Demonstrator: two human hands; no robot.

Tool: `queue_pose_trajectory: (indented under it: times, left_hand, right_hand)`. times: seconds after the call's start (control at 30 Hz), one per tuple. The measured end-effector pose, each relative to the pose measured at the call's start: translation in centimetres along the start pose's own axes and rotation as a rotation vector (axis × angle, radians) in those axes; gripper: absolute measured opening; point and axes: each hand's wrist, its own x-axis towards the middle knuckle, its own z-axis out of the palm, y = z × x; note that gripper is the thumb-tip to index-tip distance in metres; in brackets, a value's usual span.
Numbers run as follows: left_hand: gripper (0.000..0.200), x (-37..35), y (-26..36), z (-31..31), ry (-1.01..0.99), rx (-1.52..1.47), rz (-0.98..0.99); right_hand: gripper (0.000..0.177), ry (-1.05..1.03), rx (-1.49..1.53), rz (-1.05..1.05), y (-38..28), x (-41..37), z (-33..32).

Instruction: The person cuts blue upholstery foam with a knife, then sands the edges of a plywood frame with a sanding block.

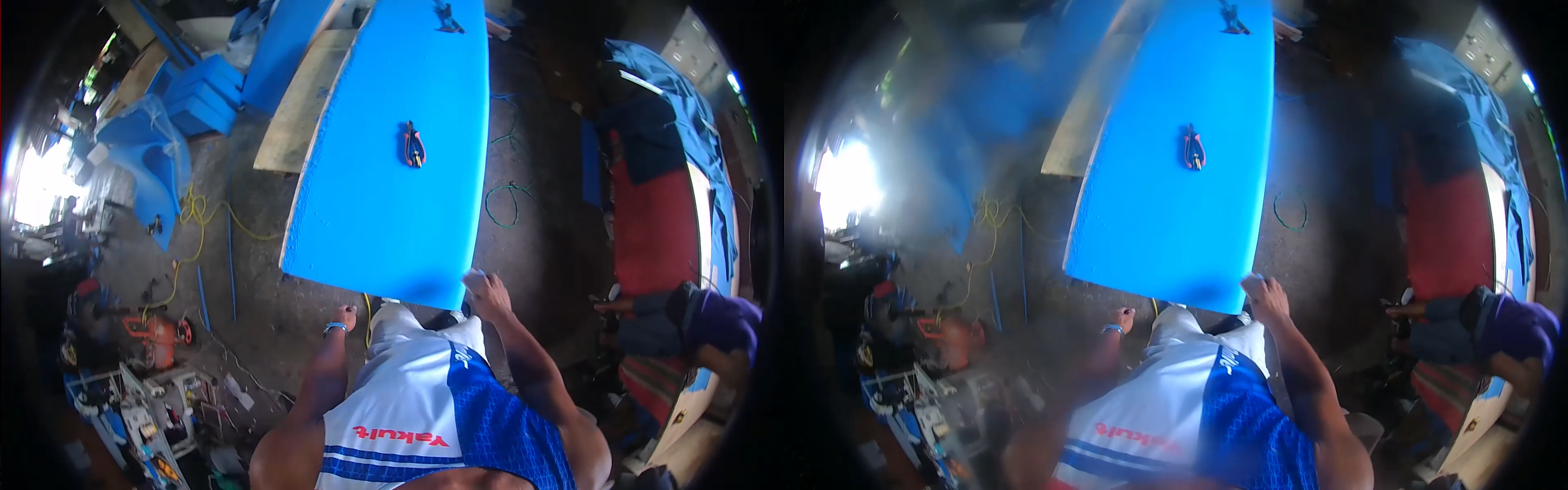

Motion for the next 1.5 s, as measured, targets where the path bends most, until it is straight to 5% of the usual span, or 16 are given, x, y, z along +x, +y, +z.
queue_pose_trajectory:
  times: [0.13,0.27,0.33,0.43,0.63,0.77,0.9,0.97,1.13,1.17,1.27,1.3,1.4,1.43,1.5]
  left_hand:
    - [0.045,-8.1,-0.4,4.9,-0.152,-0.021,-0.188]
    - [0.04,-12.0,-2.8,12.1,-0.481,0.38,0.203]
    - [0.043,-13.1,-4.0,13.8,-0.52,0.236,0.073]
    - [0.048,-11.9,-5.6,14.4,-0.39,0.026,-0.118]
    - [0.054,-3.4,-5.7,10.4,-0.203,-0.263,-0.233]
    - [0.057,0.8,-1.3,3.1,-0.062,-0.235,-0.06]
    - [0.044,5.4,-0.9,3.3,0.304,-0.244,0.173]
    - [0.037,6.3,-0.3,4.9,0.527,-0.093,0.125]
    - [0.038,1.2,4.7,0.3,0.079,-0.369,-0.174]
    - [0.04,-0.2,5.5,0.3,0.041,-0.429,-0.189]
    - [0.043,-3.7,7.3,1.7,0.168,-0.43,-0.308]
    - [0.038,-2.2,4.9,5.9,0.251,-0.468,-0.34]
    - [0.031,-2.4,5.5,6.6,0.374,-1.27,-0.665]
    - [0.026,-2.3,5.7,5.6,0.482,-1.472,-0.631]
    - [0.024,0.2,4.5,4.1,0.68,-1.513,-0.612]
  right_hand:
    - [0.067,-0.12,-0.135,-0.246,-2.8,7.4,0.0]
    - [0.07,-0.065,-0.15,-0.356,-8.6,12.0,-0.9]
    - [0.072,-0.047,-0.154,-0.311,-10.4,13.6,-0.7]
    - [0.071,-0.099,-0.175,-0.137,-11.1,14.3,0.3]
    - [0.058,-0.178,0.015,-0.173,-5.3,12.0,2.0]
    - [0.058,-0.183,0.002,-0.073,-3.4,11.3,1.7]
    - [0.051,-0.129,-0.016,-0.131,-1.9,10.6,3.2]
    - [0.048,-0.145,-0.048,-0.168,-0.5,10.1,4.6]
    - [0.042,-0.355,-0.029,0.02,0.6,8.6,2.5]
    - [0.042,-0.411,-0.005,-0.054,2.6,8.8,2.6]
    - [0.038,-0.678,-0.625,-0.617,12.1,11.0,6.5]
    - [0.035,-0.685,-0.533,-0.598,14.6,11.7,6.6]
    - [0.033,-0.622,-0.269,-0.272,15.6,13.5,4.6]
    - [0.033,-0.592,-0.195,-0.113,15.4,13.4,2.7]
    - [0.035,-0.632,-0.229,-0.054,14.2,14.4,-1.1]
